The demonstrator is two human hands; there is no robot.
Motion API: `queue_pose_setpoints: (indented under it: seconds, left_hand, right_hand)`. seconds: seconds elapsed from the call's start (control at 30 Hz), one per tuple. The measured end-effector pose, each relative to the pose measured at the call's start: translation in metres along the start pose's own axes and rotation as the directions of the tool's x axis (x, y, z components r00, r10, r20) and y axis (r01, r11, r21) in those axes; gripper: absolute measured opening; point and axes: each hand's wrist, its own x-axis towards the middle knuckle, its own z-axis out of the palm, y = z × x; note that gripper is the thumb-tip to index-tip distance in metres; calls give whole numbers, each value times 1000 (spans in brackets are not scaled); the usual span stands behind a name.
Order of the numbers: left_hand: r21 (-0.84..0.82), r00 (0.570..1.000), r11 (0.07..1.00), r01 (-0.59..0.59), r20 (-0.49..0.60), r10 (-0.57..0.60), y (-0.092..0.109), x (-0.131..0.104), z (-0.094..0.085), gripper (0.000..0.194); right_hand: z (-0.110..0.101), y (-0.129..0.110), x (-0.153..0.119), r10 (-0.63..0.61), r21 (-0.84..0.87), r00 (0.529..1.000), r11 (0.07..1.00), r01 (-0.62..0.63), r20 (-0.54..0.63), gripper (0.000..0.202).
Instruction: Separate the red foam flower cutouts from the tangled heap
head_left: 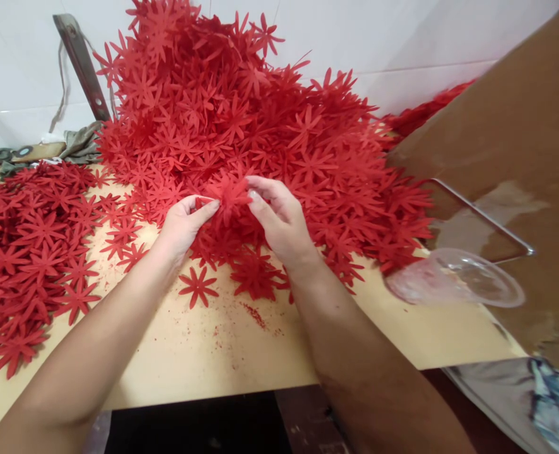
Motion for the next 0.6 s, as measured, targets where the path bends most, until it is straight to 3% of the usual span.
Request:
queue_pose_setpoints:
  seconds: [0.1,0.2,0.43,0.6]
  left_hand:
    - [45,1000,999,0,2,0,-1,-4,4,21]
    - [74,1000,997,-12,6,11,-3,-5,4,27]
    - [78,999,996,-40,-1,41,-7,-1,2,30]
    - [86,993,995,-59,-101,68,-6,4,-2,30]
  right_hand:
    - [8,-14,-5,53,101,988,993,-68,147,43]
    - [14,-24,-8,119,185,975,971,-154,188,44]
    - [12,-16,-4,193,162,973,964,-212,124,37]
    - [1,-7,5,234,167,965,962,-214,-114,32]
